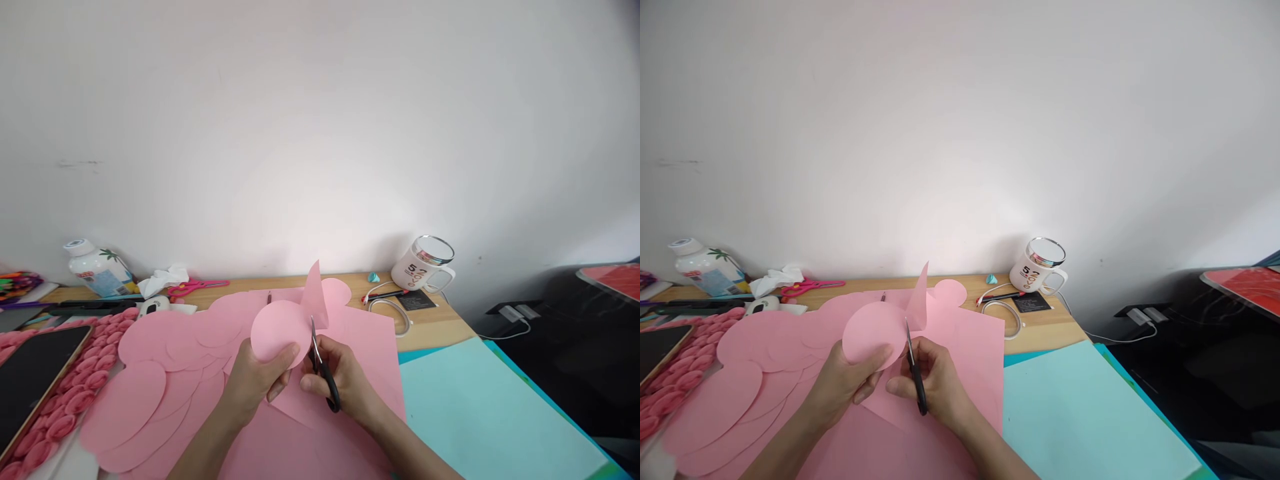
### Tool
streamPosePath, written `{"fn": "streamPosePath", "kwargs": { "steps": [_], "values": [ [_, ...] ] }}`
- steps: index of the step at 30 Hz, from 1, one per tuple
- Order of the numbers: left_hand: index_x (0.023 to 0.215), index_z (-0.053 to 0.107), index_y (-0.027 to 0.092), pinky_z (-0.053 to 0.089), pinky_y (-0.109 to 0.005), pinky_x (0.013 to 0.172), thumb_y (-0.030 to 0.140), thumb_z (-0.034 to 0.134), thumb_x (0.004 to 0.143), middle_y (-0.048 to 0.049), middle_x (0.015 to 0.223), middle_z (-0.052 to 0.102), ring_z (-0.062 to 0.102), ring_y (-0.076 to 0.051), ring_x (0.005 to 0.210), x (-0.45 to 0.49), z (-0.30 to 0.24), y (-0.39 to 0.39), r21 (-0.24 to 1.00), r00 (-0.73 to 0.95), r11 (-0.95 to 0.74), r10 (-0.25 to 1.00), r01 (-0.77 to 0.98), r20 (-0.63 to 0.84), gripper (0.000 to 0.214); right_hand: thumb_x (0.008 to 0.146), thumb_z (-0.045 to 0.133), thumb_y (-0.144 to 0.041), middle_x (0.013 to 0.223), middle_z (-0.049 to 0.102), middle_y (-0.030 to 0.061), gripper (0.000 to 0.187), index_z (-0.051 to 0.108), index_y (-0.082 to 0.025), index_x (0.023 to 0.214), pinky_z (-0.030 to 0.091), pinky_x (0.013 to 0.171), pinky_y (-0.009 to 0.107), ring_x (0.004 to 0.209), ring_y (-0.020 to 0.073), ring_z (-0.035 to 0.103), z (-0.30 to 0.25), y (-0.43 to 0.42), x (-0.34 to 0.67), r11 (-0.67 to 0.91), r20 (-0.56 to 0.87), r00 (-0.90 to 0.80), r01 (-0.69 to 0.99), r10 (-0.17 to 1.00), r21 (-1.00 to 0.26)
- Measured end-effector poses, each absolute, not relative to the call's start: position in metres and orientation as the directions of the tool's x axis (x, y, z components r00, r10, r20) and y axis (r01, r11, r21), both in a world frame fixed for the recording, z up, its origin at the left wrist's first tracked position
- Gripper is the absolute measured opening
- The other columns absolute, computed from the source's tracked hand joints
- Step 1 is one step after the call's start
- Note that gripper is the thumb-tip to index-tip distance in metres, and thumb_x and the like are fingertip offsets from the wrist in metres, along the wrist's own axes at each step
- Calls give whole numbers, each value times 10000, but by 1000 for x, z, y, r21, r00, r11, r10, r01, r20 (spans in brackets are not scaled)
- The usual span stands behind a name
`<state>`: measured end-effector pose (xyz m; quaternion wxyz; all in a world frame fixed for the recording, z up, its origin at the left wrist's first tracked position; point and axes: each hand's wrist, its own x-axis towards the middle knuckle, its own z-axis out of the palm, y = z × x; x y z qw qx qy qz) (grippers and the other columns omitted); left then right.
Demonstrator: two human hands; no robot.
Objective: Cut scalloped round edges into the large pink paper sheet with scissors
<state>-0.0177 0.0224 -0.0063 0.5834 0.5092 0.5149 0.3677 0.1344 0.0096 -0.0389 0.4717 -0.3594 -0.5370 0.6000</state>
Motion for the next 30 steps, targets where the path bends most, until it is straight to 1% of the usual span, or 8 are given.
{"fn": "streamPosePath", "kwargs": {
  "steps": [3,9,15,20,30],
  "values": [
    [407,413,178,201,-231,362,334,576,684,72,287,316,240,-46,297,-18,-6,22,971,203,212,951,113,-232,356,560,771,-439,599,420,-49,420,488,-172,717,289,483,214,538,93,347,-39,10,135,34,85,-289,-179,954,-983],
    [380,382,180,203,-231,371,341,573,690,67,290,317,254,-48,307,-18,-7,22,974,185,193,959,121,-213,398,558,773,-432,600,427,-48,414,490,-172,711,296,483,213,535,93,356,-38,9,135,45,102,-294,-196,950,-980],
    [373,400,180,216,-232,364,352,573,674,63,277,319,264,-56,300,-16,-5,21,971,184,200,958,127,-222,387,549,772,-454,596,422,-49,434,484,-173,711,297,480,213,535,94,349,-40,10,134,34,84,-296,-170,951,-985],
    [427,444,170,211,-223,347,361,582,669,68,299,340,262,-52,294,-16,-5,21,972,182,211,957,100,-227,338,554,769,-449,586,402,-53,428,476,-174,699,276,465,208,523,88,326,-41,10,134,35,88,-288,-185,954,-982],
    [406,439,174,204,-220,336,350,593,654,70,274,327,262,-52,286,-15,-4,21,971,178,221,956,92,-235,341,586,745,-454,560,350,-63,407,459,-173,657,226,454,208,511,79,273,-43,10,134,47,99,-280,-186,955,-981]
  ]
}}
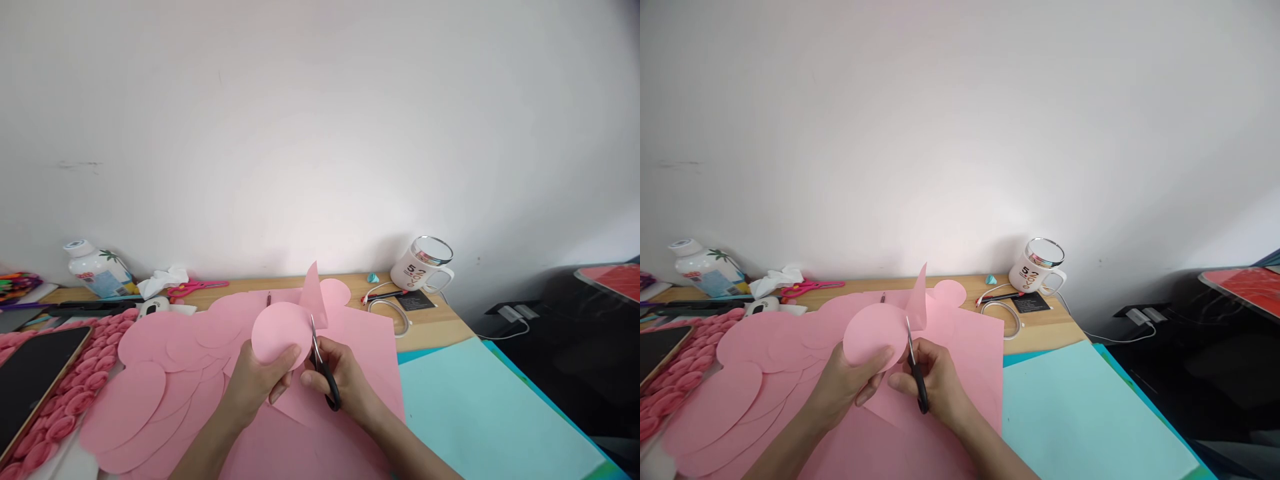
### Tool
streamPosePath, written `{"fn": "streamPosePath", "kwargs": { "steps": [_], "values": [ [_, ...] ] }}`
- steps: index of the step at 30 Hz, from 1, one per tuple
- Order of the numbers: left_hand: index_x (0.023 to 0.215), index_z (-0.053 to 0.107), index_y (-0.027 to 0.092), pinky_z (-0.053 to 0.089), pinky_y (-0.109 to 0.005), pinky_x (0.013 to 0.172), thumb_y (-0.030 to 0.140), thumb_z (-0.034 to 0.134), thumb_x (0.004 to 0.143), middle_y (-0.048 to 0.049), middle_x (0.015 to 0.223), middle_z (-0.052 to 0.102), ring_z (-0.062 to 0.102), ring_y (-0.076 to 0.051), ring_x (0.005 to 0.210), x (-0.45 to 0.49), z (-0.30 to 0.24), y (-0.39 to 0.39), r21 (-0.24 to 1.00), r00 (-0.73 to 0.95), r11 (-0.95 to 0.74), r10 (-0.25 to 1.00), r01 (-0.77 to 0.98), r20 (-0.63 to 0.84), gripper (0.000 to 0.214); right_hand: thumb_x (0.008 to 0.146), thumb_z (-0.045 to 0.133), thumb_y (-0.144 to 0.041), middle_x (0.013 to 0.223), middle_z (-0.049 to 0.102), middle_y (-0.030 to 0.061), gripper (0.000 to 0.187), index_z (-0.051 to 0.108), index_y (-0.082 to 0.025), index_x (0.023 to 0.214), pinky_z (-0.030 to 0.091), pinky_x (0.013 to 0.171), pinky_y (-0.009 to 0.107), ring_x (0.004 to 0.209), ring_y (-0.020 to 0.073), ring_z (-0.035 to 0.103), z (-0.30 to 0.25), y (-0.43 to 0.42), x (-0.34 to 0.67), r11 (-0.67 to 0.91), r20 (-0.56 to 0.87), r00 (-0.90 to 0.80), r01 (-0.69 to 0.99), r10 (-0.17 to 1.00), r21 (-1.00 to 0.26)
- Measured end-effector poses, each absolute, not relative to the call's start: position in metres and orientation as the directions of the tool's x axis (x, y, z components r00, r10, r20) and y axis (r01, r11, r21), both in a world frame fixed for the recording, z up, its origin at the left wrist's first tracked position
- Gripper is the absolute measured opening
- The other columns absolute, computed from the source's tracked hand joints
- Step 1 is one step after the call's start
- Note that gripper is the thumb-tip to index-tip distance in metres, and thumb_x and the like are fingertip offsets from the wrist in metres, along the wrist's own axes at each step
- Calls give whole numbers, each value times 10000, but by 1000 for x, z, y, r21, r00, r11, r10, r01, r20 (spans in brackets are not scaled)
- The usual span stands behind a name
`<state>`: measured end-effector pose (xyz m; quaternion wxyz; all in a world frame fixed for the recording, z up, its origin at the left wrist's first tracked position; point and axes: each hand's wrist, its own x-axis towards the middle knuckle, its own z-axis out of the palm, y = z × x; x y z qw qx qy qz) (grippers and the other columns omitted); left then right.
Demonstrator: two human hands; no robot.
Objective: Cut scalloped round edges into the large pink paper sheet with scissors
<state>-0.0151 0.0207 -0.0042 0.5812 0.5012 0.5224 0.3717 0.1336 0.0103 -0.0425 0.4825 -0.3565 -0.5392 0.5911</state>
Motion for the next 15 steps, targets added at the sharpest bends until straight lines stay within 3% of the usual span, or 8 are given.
{"fn": "streamPosePath", "kwargs": {
  "steps": [15],
  "values": [
    [457,463,167,206,-223,347,344,599,664,71,313,352,265,-50,299,-16,-6,23,969,183,224,953,106,-240,304,578,742,-469,553,356,-64,400,485,-172,653,202,464,215,511,82,268,-40,10,133,26,79,-263,-198,961,-980]
  ]
}}
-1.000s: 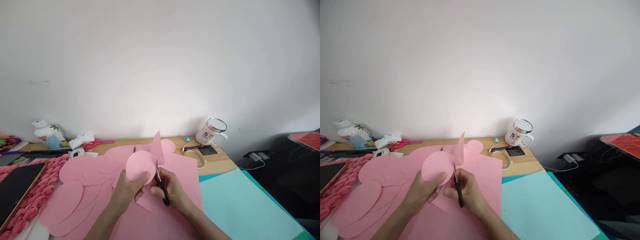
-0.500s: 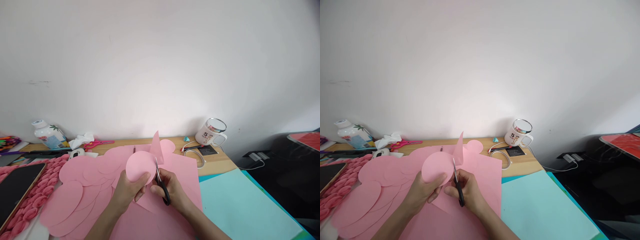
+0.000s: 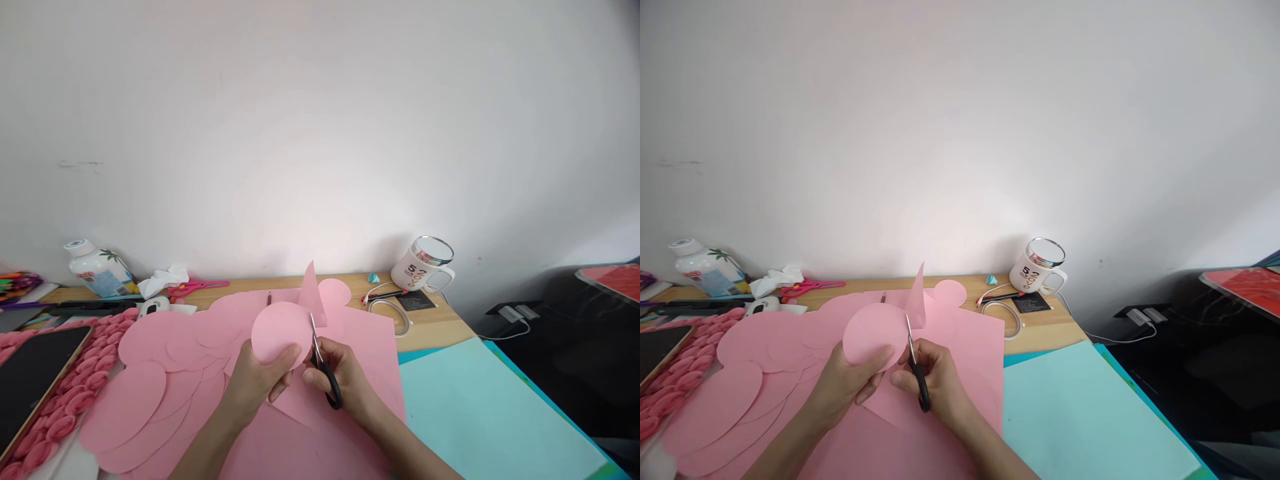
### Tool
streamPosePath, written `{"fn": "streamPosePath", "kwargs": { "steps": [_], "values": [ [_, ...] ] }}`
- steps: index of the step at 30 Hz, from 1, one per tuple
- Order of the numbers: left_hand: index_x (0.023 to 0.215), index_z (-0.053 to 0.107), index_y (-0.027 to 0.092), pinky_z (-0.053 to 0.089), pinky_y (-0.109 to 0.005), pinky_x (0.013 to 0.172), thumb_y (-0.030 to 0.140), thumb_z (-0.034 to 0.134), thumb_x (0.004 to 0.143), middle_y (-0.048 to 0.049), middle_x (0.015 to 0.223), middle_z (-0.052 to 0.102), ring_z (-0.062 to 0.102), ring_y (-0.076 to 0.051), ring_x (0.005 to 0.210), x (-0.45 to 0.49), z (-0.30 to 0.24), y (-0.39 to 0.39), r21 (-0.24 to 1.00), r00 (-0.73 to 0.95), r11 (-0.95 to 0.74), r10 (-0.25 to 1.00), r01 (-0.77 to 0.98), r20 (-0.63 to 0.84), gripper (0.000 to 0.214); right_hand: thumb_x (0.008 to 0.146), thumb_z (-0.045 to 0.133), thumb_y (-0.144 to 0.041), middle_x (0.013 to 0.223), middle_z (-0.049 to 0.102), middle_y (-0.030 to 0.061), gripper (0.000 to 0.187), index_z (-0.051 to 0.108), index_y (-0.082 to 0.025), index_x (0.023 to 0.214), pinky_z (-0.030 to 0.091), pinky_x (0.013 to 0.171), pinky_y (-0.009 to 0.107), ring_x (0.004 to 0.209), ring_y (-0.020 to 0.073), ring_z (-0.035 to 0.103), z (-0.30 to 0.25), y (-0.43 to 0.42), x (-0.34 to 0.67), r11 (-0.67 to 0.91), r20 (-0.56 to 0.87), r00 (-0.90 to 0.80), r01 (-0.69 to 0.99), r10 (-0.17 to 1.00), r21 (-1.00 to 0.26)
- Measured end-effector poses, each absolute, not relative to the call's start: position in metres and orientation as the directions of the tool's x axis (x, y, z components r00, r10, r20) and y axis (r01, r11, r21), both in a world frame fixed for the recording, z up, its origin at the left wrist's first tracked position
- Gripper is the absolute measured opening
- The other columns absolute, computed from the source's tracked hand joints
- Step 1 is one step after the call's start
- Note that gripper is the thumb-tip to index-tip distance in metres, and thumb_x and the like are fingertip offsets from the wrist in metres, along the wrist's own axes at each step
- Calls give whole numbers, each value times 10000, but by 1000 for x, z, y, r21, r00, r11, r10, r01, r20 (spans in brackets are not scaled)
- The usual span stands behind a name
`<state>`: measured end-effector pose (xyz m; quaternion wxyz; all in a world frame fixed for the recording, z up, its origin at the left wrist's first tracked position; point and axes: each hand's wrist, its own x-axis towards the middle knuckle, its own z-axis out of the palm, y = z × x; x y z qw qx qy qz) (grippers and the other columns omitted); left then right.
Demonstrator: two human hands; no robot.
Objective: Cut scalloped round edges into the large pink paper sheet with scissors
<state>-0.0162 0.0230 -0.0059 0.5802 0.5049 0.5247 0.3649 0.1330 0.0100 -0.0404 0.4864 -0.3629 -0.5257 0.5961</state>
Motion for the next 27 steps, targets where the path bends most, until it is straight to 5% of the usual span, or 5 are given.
{"fn": "streamPosePath", "kwargs": {
  "steps": [27],
  "values": [
    [492,372,186,143,-215,388,336,629,630,101,376,274,209,-32,379,-15,-3,22,961,109,276,955,3,-274,328,596,726,-451,471,462,-44,371,502,-155,612,286,409,198,432,78,361,-35,9,133,-28,16,-248,-170,969,-985]
  ]
}}
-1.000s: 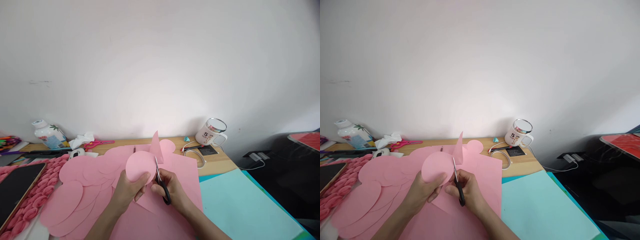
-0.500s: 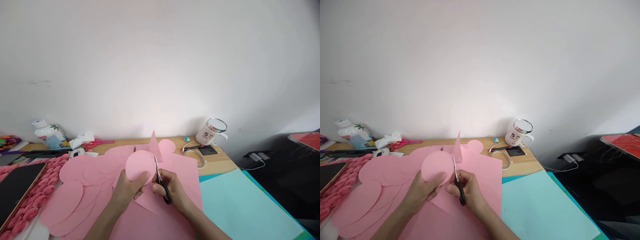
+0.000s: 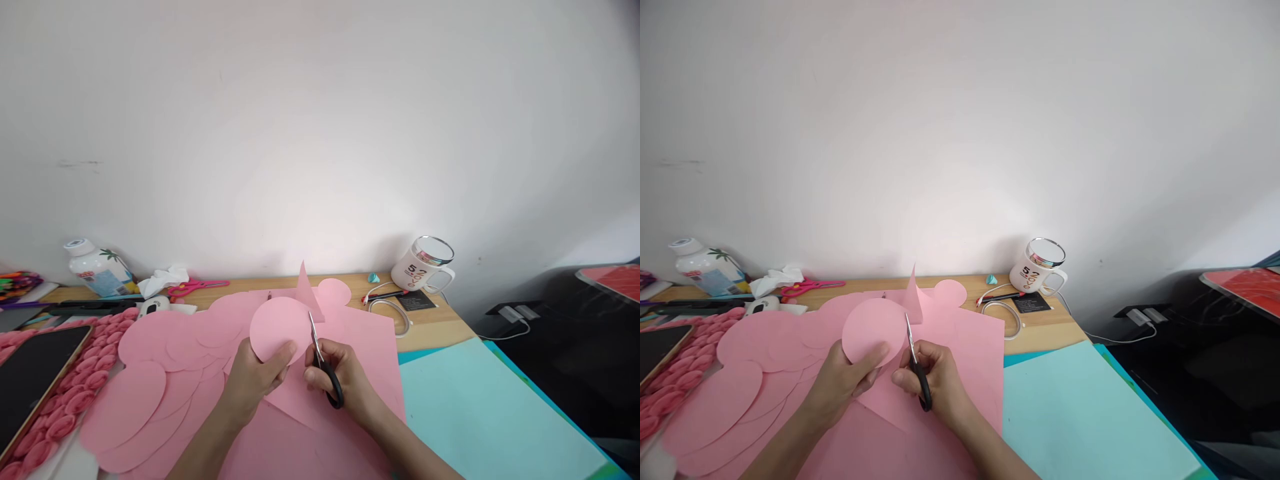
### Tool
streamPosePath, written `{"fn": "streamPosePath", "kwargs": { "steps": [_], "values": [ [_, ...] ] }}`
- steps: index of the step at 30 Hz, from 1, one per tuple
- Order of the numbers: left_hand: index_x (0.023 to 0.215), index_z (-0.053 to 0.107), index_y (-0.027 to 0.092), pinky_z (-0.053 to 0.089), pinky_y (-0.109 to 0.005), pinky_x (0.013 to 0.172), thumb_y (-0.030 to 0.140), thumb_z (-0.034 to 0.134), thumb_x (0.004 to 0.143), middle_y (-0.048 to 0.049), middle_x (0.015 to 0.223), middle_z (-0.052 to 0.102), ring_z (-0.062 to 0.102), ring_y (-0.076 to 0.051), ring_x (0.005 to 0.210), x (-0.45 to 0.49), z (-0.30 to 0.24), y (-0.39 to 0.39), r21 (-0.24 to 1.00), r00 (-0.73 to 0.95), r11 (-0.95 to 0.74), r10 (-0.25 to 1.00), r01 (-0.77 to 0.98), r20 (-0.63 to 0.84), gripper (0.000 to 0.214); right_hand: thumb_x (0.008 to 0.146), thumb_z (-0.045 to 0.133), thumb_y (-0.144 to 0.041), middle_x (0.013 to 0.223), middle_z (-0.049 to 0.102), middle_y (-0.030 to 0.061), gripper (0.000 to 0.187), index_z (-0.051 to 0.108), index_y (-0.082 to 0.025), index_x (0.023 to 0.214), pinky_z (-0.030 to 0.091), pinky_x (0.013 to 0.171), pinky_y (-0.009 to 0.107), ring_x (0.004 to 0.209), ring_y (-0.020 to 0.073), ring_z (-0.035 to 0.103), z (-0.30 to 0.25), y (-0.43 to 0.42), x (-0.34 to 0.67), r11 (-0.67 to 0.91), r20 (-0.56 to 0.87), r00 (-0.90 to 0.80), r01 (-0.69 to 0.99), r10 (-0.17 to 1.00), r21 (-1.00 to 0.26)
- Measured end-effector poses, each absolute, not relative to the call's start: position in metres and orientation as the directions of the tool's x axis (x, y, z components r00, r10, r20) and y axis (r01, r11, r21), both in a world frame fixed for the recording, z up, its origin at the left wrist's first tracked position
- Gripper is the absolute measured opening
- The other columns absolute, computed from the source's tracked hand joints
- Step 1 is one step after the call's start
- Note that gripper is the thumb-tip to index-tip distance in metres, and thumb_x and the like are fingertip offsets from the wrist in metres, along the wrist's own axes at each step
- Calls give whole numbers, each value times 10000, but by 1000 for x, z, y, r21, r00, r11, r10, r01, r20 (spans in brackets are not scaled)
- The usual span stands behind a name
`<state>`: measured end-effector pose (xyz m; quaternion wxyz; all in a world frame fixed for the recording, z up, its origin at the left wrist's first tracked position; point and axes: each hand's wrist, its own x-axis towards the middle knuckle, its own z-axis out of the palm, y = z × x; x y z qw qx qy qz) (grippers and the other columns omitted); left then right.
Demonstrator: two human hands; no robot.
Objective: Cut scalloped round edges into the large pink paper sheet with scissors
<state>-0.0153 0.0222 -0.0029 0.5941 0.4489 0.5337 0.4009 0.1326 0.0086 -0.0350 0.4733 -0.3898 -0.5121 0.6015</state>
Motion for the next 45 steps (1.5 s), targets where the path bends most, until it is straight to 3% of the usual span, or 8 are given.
{"fn": "streamPosePath", "kwargs": {
  "steps": [15,21,24,28,34,45],
  "values": [
    [373,348,186,198,-236,389,299,577,708,71,311,307,258,-47,324,-19,-7,23,990,172,130,976,46,-136,421,604,718,-476,441,470,-44,377,518,-156,588,293,399,203,406,84,403,-36,8,133,-15,23,-246,-151,969,-988],
    [423,451,158,250,-236,393,296,527,769,53,356,409,313,-47,283,-18,-7,24,994,268,107,958,-19,-98,380,610,714,-473,440,461,-45,375,517,-154,591,298,401,204,408,89,417,-33,7,133,-17,20,-250,-146,968,-989],
    [438,453,153,259,-232,395,301,542,763,51,388,431,322,-40,287,-18,-8,23,994,255,110,961,-11,-104,368,618,712,-464,437,456,-46,371,503,-159,580,286,398,203,406,85,402,-35,7,132,-12,28,-262,-151,965,-989],
    [414,376,172,230,-219,375,310,568,734,72,337,339,277,-37,315,-17,-9,22,989,186,130,972,73,-141,398,611,732,-426,463,439,-58,344,515,-159,622,264,405,198,426,72,347,-40,8,132,-18,32,-279,-176,960,-984],
    [554,491,159,157,-198,320,321,608,659,93,339,335,226,-36,318,-15,-5,21,968,190,248,949,43,-252,225,584,771,-364,551,415,-65,352,487,-172,666,270,444,194,493,72,323,-42,11,133,49,102,-250,-209,963,-977],
    [566,510,144,174,-194,307,316,605,672,83,351,359,245,-33,311,-17,-9,22,973,222,227,948,36,-229,223,578,750,-467,551,397,-64,422,449,-182,655,254,445,205,494,77,305,-44,12,133,51,102,-261,-198,960,-979]
  ]
}}
